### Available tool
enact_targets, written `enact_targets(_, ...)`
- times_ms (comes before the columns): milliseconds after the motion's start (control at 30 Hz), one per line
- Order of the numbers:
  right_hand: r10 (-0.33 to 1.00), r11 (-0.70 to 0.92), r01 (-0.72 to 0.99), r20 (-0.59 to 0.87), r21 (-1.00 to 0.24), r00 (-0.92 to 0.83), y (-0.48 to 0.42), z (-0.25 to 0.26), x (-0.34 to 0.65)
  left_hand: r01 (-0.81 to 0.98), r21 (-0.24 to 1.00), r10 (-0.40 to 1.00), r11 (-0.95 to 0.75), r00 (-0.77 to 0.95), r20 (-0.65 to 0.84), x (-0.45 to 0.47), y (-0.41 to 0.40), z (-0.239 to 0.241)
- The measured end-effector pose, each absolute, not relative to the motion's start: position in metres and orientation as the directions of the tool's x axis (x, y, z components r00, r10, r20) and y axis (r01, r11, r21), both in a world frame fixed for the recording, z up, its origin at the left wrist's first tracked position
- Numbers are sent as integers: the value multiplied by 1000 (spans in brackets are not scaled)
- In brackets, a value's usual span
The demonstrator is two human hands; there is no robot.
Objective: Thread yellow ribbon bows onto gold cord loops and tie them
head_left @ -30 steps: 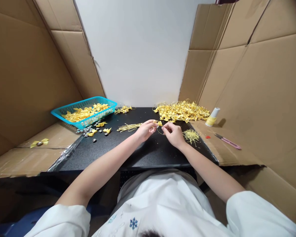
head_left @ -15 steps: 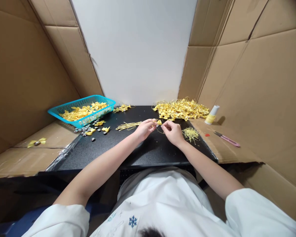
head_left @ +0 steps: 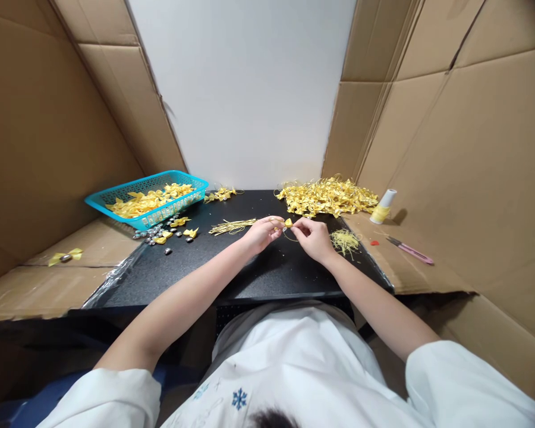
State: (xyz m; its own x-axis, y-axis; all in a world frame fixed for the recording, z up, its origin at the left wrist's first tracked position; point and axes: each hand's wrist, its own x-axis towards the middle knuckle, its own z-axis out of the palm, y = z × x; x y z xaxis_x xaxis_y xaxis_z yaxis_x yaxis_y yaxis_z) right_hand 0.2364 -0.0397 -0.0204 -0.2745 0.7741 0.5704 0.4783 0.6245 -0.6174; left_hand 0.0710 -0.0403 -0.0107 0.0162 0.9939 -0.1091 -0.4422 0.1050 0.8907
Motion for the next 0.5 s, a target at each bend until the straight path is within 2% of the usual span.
enact_targets(133, 764, 637, 483, 577, -601, -290, -40, -20, 238, -436, 891, 992, 124, 21, -128, 71, -40, -10)
enact_targets(367, 660, 741, 441, 668, -506, -344, -33, -26, 241, -400, 894, 980, 200, 65, -190, 68, -39, -12)
enact_targets(500, 651, 751, 431, 670, -500, -357, -31, -27, 242, -392, 889, 971, 238, 87, -222, 67, -40, -11)
